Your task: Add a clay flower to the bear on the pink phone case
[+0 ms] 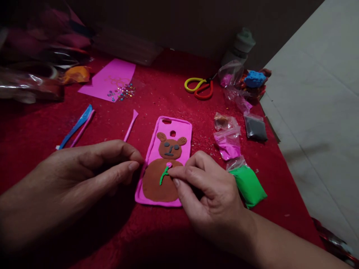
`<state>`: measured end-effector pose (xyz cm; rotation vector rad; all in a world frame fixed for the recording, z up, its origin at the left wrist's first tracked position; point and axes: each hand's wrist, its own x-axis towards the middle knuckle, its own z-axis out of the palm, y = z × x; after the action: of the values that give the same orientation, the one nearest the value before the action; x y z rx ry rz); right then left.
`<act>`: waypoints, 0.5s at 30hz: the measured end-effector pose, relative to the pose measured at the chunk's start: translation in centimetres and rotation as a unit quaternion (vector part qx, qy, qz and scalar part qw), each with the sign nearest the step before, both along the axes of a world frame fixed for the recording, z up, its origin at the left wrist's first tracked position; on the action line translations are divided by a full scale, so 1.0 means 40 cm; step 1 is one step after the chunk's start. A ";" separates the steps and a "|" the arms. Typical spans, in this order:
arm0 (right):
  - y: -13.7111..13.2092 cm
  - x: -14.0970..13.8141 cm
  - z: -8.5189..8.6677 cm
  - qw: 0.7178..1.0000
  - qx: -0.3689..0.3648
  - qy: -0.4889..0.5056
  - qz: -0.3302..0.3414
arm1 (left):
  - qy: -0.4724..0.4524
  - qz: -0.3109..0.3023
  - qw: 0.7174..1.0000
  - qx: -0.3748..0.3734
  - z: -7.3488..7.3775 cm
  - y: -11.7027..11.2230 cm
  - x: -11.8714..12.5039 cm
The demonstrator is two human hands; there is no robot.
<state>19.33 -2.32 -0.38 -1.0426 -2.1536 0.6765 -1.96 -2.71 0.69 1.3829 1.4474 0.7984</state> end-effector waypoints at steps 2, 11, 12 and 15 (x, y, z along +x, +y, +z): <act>-0.003 0.001 0.001 1.000 0.011 -0.009 0.005 | 0.019 -0.043 0.999 0.011 -0.003 0.001 -0.004; -0.009 -0.003 0.002 0.995 0.068 -0.067 0.008 | 0.027 -0.048 0.998 0.011 -0.003 0.007 -0.004; -0.010 -0.003 0.002 0.995 0.073 -0.068 0.008 | 0.023 -0.045 0.999 0.012 -0.002 0.007 -0.004; -0.010 -0.001 0.003 0.995 0.071 -0.065 0.009 | 0.012 -0.039 0.999 0.016 0.000 0.008 -0.004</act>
<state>19.30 -2.70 -0.27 -1.0170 -2.2875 0.4679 -2.10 -2.41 0.71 1.4675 1.3951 0.7600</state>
